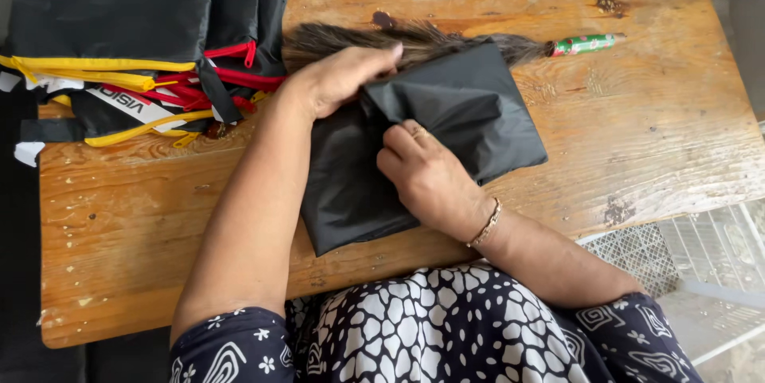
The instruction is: The person uses a feather duster to wipe a black piece of fabric on a wooden table. They then fold the fabric in half lengthwise and continue folding it into a compact rectangular shape.
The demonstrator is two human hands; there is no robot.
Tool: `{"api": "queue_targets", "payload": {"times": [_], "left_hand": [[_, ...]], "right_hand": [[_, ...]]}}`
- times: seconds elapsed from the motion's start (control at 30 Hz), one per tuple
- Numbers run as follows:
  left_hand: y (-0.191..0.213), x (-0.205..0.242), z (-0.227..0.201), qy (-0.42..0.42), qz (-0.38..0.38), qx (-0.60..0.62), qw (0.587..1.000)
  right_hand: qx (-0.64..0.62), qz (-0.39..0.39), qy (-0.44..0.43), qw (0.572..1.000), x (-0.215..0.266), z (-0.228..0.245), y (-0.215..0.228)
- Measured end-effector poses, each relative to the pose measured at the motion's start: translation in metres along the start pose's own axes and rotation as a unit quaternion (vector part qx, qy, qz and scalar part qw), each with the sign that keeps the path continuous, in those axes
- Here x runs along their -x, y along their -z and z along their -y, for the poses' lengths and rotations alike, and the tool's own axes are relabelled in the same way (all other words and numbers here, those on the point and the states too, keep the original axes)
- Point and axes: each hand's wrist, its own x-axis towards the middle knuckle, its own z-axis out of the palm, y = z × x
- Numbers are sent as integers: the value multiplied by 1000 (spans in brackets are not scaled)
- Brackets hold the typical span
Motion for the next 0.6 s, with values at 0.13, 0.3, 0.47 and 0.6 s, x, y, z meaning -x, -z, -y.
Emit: {"api": "queue_targets", "payload": {"times": [0.13,0.3,0.47,0.6], "left_hand": [[-33,48,-87,171,-12,-69,983],[-27,11,-31,39,-31,-413,909],[-1,3,-12,-65,36,-326,942],[-2,14,-21,-56,61,-280,956]], "right_hand": [[-43,79,-47,995,-12,13,23],[-46,68,-46,996,-8,11,17],[-185,13,-23,982,-21,21,54],[-142,41,-85,985,-7,4,100]]}}
